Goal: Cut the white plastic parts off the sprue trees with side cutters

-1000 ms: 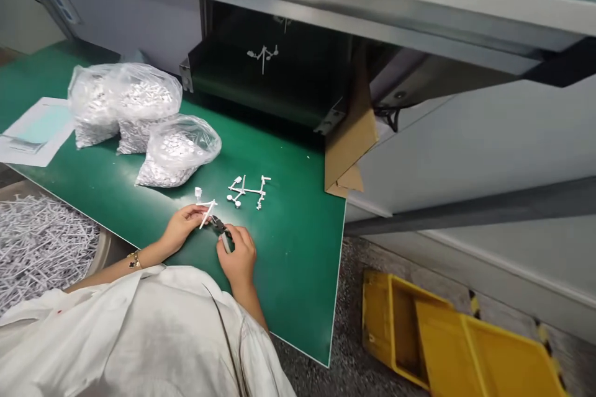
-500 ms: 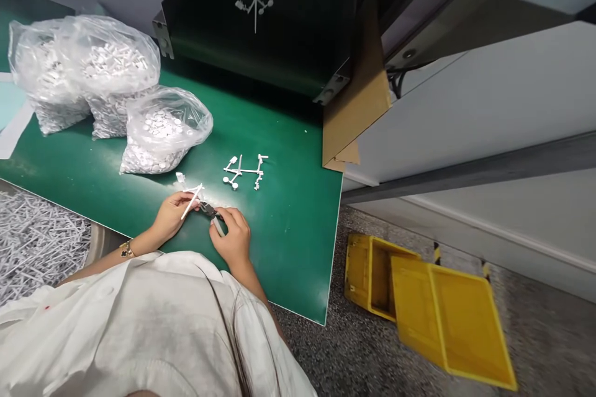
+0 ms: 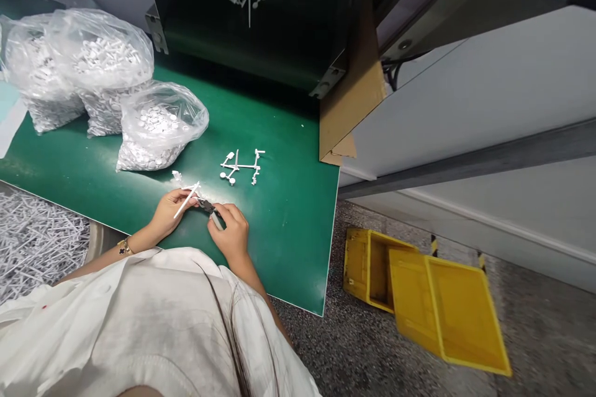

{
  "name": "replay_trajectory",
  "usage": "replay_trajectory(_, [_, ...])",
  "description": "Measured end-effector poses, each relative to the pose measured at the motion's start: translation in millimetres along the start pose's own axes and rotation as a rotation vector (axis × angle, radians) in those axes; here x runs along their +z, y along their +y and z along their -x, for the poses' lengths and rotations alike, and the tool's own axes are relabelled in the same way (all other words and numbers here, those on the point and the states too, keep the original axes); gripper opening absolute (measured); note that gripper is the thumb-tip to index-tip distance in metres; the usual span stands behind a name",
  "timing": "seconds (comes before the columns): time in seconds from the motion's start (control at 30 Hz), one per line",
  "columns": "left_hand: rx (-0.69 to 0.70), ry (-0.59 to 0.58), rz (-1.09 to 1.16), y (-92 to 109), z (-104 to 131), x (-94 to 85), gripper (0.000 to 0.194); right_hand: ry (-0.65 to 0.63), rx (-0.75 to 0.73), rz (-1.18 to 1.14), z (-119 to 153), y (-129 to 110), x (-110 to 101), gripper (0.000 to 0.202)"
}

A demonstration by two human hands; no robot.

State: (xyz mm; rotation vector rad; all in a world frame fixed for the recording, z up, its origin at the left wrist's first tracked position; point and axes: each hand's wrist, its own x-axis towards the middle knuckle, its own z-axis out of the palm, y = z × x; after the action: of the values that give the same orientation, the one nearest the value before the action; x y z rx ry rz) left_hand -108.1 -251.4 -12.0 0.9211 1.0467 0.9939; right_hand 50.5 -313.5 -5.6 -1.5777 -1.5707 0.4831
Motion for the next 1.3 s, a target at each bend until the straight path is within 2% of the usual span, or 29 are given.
replay_trajectory(0.3, [-0.103, 0.004, -0.017, 15, 5, 5.0, 0.032, 0.035, -0.010, 0.080, 2, -2, 1, 0.025])
replay_trajectory(0.5, [-0.222, 0.036, 0.101, 22, 11, 6.5, 0.034, 0.045, 0.064, 0.054, 1, -2, 1, 0.024])
replay_trajectory(0.73, [-0.186, 0.050, 0.072, 26, 17, 2.2, 0.035, 0.032, 0.049, 0.019, 0, -2, -1, 0.022])
replay_trajectory(0.8, [-0.079, 0.040, -0.043, 37, 17, 0.1, 0.030, 0.021, 0.026, -0.002, 0, -1, -1, 0.022])
replay_trajectory(0.83, [0.016, 0.036, -0.130, 45, 15, -1.3, 0.027, 0.017, 0.013, -0.010, 0, -1, 0, 0.023])
replay_trajectory(0.93, [0.421, 0.082, -0.461, 84, 3, -7.3, 0.018, 0.009, -0.020, -0.023, -1, 1, 1, 0.024])
replay_trajectory(1.03, [0.768, 0.247, -0.773, 130, -19, -15.6, 0.017, -0.004, -0.030, -0.028, -1, 2, 2, 0.025])
replay_trajectory(1.13, [0.902, 0.389, -1.035, 161, -41, -21.5, 0.023, -0.002, -0.032, -0.037, -1, 1, 1, 0.024])
replay_trajectory(1.23, [0.967, 0.455, -1.207, 161, -50, -18.0, 0.030, 0.023, -0.039, -0.063, -2, -1, -1, 0.023])
replay_trajectory(1.3, [0.994, 0.366, -1.274, 144, -47, -10.5, 0.031, 0.049, -0.039, -0.092, -3, -2, -3, 0.021])
